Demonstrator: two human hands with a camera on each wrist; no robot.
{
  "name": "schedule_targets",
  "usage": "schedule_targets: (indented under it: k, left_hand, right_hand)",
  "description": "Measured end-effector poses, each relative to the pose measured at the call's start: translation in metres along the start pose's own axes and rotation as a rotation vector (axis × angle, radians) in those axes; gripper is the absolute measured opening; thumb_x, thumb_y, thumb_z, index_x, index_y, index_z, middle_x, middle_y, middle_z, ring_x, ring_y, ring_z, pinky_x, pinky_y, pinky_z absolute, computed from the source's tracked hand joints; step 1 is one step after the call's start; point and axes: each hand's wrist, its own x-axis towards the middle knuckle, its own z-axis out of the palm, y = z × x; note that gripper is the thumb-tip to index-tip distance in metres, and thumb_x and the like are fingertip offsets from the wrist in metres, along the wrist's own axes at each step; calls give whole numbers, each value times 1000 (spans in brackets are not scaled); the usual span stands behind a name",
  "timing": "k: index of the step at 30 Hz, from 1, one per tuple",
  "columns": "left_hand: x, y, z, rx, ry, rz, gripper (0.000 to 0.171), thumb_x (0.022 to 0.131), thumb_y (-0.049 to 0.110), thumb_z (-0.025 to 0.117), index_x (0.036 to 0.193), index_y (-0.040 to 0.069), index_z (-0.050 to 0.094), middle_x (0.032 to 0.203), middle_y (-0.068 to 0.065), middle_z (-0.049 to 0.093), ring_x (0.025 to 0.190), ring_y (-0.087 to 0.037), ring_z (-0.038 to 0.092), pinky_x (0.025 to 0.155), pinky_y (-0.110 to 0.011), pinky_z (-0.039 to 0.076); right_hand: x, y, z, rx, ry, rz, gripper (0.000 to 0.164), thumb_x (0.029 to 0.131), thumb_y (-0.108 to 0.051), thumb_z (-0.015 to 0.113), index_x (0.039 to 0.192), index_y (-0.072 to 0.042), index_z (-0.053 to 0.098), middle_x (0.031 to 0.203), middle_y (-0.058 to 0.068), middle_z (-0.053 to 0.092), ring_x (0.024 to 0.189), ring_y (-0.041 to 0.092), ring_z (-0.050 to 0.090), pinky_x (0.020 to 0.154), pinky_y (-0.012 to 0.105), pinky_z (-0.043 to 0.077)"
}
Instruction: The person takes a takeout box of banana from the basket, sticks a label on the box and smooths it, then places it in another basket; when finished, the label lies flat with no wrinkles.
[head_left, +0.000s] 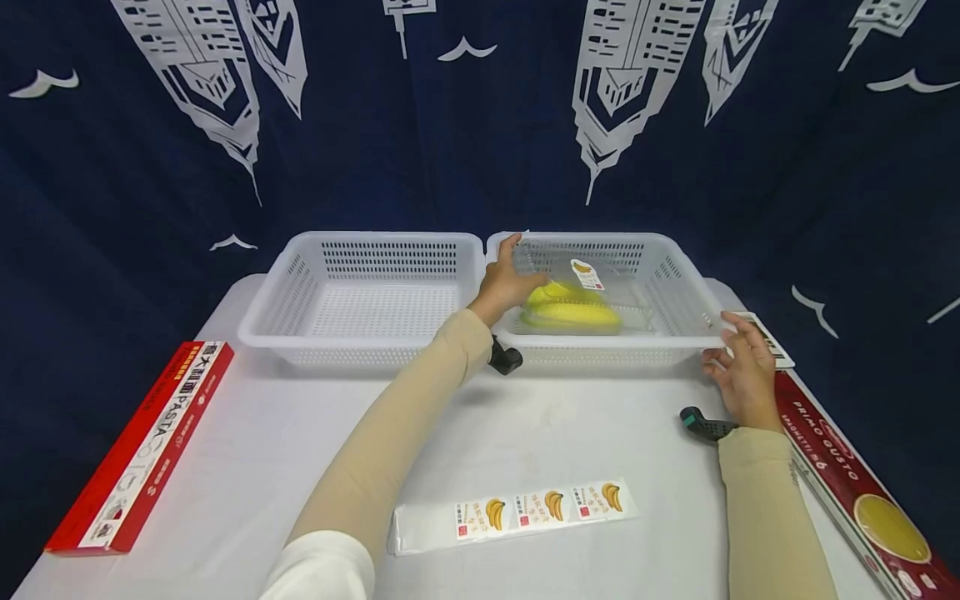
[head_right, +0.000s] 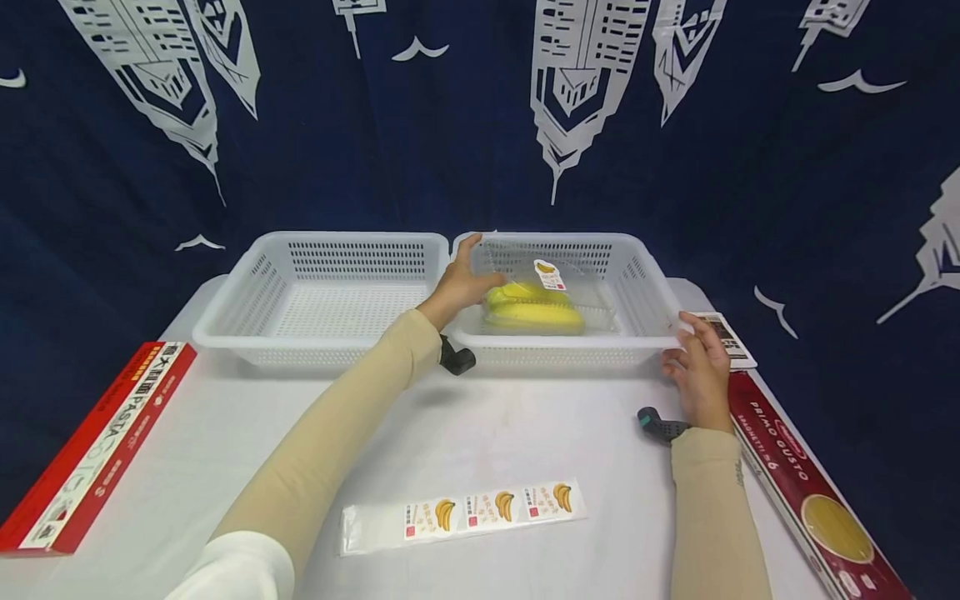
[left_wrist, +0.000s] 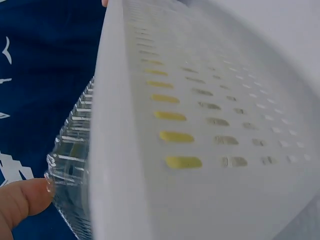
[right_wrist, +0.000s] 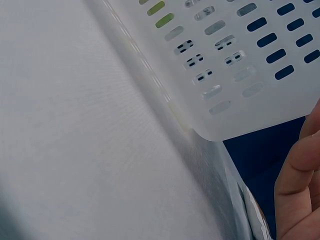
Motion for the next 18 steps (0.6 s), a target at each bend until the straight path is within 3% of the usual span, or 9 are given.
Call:
schedule_targets:
  k: [4,14,18]
  left_hand:
    - [-2,2,4,-45,29,15,95,97,22,79,172,31,22,168,-27,30,135,-44,54,113,-51,48]
    - [0,-1,18,-112,16,17,103,93,19,82,173,25,16,175,-28,12,158,-46,31,124,-55,38]
    - [2,-4,20,-137,-12,30,105,93,17,82,173,23,15,176,-28,11,159,-45,28,125,-57,36]
  right_hand:
    - [0,-1,1,7,-2,0,27,112,-8,56,130,-21,71,125,1,55,75,13,67,60,22,57]
    - [0,-1,1,2,10,15,27,112,-9,57,133,-22,69,127,1,54,75,12,68,60,22,58]
    - [0,-2,2,8,17,18,27,112,-9,58,132,-22,70,126,1,55,75,12,68,60,22,58]
